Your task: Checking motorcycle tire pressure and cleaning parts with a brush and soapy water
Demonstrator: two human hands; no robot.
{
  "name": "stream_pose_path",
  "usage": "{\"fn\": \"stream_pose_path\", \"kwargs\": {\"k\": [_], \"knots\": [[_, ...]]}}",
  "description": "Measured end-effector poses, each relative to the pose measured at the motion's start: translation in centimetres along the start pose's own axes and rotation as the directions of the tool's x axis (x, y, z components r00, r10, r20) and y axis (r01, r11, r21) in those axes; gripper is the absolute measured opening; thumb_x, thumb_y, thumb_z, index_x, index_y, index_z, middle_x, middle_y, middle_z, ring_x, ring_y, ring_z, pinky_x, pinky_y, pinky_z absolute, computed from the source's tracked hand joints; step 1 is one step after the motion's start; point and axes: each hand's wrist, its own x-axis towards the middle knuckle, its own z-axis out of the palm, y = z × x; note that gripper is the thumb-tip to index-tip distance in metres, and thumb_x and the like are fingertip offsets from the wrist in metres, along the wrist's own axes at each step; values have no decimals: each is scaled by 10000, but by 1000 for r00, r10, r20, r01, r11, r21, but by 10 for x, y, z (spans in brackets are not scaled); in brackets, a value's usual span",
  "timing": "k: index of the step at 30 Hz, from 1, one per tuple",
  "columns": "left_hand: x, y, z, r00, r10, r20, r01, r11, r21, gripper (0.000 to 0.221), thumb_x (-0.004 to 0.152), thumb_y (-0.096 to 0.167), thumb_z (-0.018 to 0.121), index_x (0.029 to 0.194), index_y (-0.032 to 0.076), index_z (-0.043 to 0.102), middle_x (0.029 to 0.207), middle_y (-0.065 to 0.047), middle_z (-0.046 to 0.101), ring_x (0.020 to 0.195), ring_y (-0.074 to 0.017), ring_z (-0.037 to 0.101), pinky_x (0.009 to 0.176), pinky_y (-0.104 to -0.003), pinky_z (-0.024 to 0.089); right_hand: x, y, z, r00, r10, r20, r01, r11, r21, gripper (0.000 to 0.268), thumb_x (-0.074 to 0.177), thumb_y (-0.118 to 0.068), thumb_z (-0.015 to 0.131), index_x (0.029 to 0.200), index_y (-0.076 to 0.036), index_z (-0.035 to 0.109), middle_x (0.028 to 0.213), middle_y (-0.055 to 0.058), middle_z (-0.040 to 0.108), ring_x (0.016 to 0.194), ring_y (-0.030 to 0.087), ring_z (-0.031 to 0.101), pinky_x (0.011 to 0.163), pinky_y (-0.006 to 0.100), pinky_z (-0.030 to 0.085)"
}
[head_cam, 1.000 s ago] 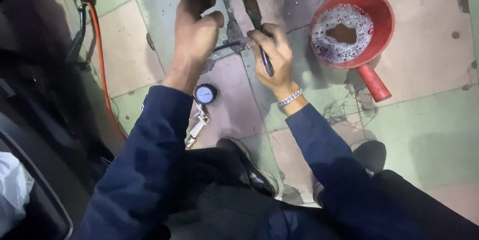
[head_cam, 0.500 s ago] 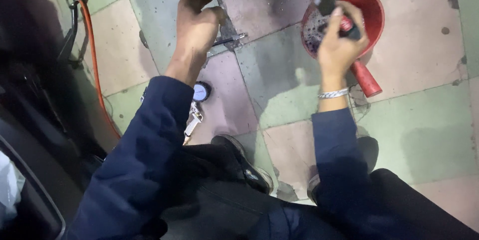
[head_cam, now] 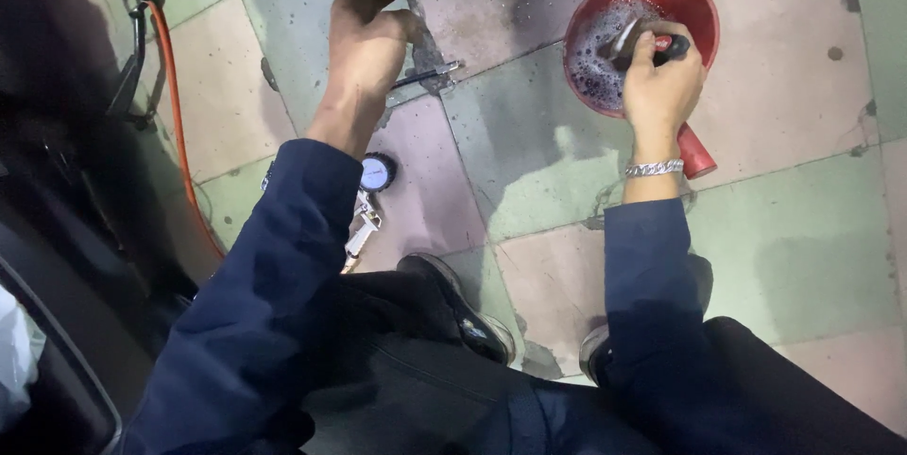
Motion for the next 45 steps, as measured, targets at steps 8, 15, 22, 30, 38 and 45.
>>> {"fn": "stream_pose_path", "kwargs": {"k": [8, 15, 22, 30, 38, 45], "knots": [[2, -10, -4, 1000, 4, -19, -4, 1000, -7, 795, 635, -56, 597, 1396, 149, 494, 1505, -73, 545, 1353, -268, 567, 733, -362, 606, -4, 14, 12, 955, 150, 254, -153, 988, -9, 185, 956, -170, 588, 1055, -221, 735, 1091, 83, 763, 1051, 348, 682, 872, 506, 543], [-2, -2, 0, 991, -7, -135, -11, 991, -132, 661, 598, -98, 563, 1201, 165, 622, 1267, -21, 700, 1241, -240, 640, 825, -487, 550, -4, 26, 13, 993, 26, 115, -18, 997, -78, 127, 967, -224, 635, 990, -201, 758, 920, 54, 787, 879, 334, 728, 764, 464, 544], [-23, 35, -14, 956, 8, -294, -2, 1000, 19, 545, 588, 50, 612, 1128, 112, 652, 1157, -84, 737, 1145, -219, 691, 773, -374, 564, -7, -4, -3, 997, -10, -72, 17, 994, 103, 336, 1042, -384, 613, 999, -66, 712, 951, 141, 794, 862, 301, 790, 700, 409, 656], [-29, 47, -33, 922, 321, -217, -343, 937, -70, 408, 651, -64, 600, 1024, 102, 584, 955, -9, 564, 917, -192, 486, 772, -323, 410, -7, -115, -48, 997, -76, 27, 16, 521, 854, 107, 1038, -173, 645, 1040, -66, 651, 1039, 120, 729, 683, 163, 661, 558, 248, 520], [-28, 55, -43, 870, 466, -159, -480, 875, -62, 406, 679, -102, 586, 998, 141, 525, 930, 17, 469, 875, -171, 377, 754, -332, 321, -4, -149, 27, 994, -12, 106, -104, 116, 988, 251, 924, -211, 682, 893, 34, 728, 750, 184, 715, 639, 244, 664, 549, 349, 546], [-28, 50, -51, 878, 462, -121, -473, 877, -81, 504, 750, -114, 583, 1185, 136, 544, 980, -28, 443, 928, -208, 377, 751, -353, 339, -46, -133, 57, 979, 191, -68, -39, 507, 861, 230, 919, -177, 736, 1080, -54, 627, 1056, 132, 746, 886, 231, 740, 795, 364, 624]]}}
